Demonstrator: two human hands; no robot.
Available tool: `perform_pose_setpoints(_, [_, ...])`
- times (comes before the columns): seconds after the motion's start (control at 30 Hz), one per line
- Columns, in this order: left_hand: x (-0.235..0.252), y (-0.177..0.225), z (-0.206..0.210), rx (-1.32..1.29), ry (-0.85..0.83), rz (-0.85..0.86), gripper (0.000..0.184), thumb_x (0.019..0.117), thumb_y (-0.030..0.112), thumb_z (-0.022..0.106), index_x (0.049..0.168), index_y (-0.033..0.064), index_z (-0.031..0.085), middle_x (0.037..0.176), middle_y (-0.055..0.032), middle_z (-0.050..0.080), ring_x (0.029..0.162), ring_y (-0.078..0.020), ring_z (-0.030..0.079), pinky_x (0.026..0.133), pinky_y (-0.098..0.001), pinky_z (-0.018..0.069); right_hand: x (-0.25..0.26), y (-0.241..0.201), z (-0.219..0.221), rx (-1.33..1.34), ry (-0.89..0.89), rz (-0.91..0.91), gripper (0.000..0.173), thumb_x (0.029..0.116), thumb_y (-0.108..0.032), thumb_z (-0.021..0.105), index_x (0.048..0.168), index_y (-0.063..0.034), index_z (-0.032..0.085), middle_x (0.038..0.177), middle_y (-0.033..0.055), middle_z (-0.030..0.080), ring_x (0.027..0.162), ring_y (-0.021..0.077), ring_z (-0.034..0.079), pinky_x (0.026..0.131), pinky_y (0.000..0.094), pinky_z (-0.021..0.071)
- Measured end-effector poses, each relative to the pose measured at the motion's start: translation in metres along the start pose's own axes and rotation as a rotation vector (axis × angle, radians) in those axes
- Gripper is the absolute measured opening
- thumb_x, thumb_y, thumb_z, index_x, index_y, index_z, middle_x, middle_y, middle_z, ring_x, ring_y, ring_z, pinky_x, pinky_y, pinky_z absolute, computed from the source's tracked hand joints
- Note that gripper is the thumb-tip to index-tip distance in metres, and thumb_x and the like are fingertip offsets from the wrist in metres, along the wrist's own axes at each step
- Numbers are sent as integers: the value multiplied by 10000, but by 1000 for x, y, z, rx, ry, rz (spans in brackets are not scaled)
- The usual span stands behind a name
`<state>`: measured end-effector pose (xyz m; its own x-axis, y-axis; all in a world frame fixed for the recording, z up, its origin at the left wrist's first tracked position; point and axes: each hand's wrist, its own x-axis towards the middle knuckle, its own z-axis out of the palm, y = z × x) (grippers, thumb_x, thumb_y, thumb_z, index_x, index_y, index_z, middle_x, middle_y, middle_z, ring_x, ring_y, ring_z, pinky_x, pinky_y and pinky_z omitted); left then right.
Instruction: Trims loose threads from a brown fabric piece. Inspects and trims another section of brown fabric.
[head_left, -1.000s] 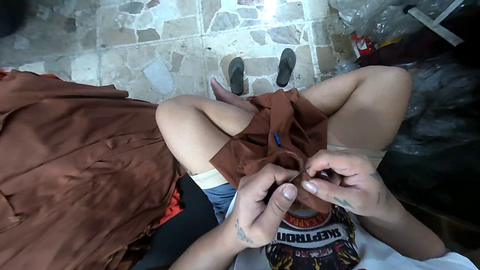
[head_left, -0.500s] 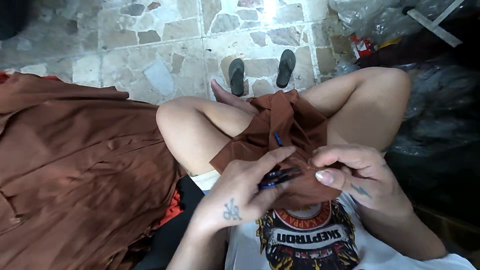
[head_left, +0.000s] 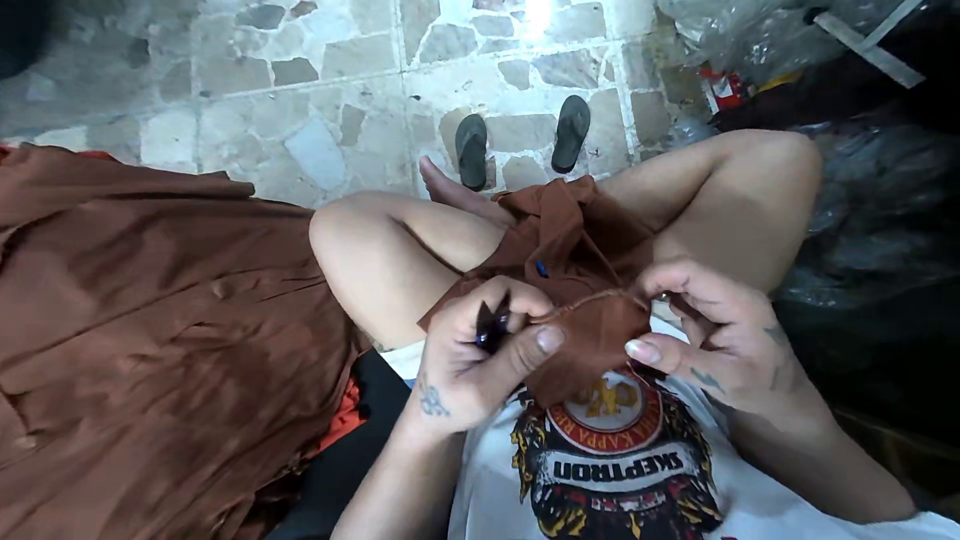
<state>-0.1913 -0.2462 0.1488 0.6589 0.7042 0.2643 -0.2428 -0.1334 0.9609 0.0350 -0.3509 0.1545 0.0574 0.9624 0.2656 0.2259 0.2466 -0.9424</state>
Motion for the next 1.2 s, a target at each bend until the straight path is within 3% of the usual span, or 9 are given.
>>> perform_pose_setpoints(0.13, [-4,-4,-2,-180,-7,-31,83,987,211,696,1062,174,698,810,127,645,689,75,569,632,-106,489,4,2,14,68,12,2,253,997,-343,668,1065,-100,681,946,-76,658,865,-36,617,760,139,542])
perform_pose_setpoints(0.27, [-6,-4,-6,-295,22,-78,83,996,219,683,1059,169,702,748,107,629,591,65,526,538,-112,449,9,5,17,258,-42,11,156,998,-225,649,896,-107,637,949,-48,635,921,-1,612,789,152,533])
perform_pose_setpoints(0.4, [-8,-4,-7,-240,105,-69,87,985,220,697,1049,162,711,750,100,646,576,56,537,523,-120,464,10,6,14,479,-170,33,171,990,-243,675,896,-111,621,908,-53,632,893,-7,613,773,167,529])
perform_pose_setpoints(0.57, [-17,-6,-1,39,163,161,100,985,203,704,1069,157,733,874,107,704,745,51,622,669,-118,519,2,8,20,74,10,-74,242,941,-164,727,837,-91,521,833,-11,571,829,11,577,749,155,499])
perform_pose_setpoints(0.67, [-20,-10,0,230,161,311,96,1008,204,673,1068,141,713,863,76,674,778,18,618,712,-141,516,-2,16,24,-232,195,-314,253,915,-90,701,840,-91,460,777,46,541,803,112,599,809,258,544])
perform_pose_setpoints(0.8, [-22,-14,1,268,188,373,101,1011,203,668,1080,148,717,889,63,679,818,-9,640,757,-170,540,-4,15,22,-388,226,-439,164,954,-117,652,910,-95,495,795,46,539,814,125,598,881,277,540])
perform_pose_setpoints(0.97, [-19,-12,2,258,255,112,120,1018,270,653,1106,203,698,843,125,679,691,55,603,628,-124,513,-2,11,15,23,-27,-159,206,1014,-232,634,942,-41,663,892,3,665,918,12,627,823,165,525])
perform_pose_setpoints(1.1, [-19,0,3,390,194,-89,474,1089,504,396,1470,227,455,861,101,567,647,39,493,568,-140,436,0,12,14,345,-74,47,187,1023,-228,619,961,-69,695,913,-64,665,874,-33,614,774,146,527])
perform_pose_setpoints(1.2, [-30,22,14,416,142,29,379,1091,479,415,1327,225,567,938,92,581,777,51,526,687,-118,443,-2,9,15,439,-57,117,93,990,-192,666,1028,-110,689,920,-78,677,850,-28,635,768,156,555])
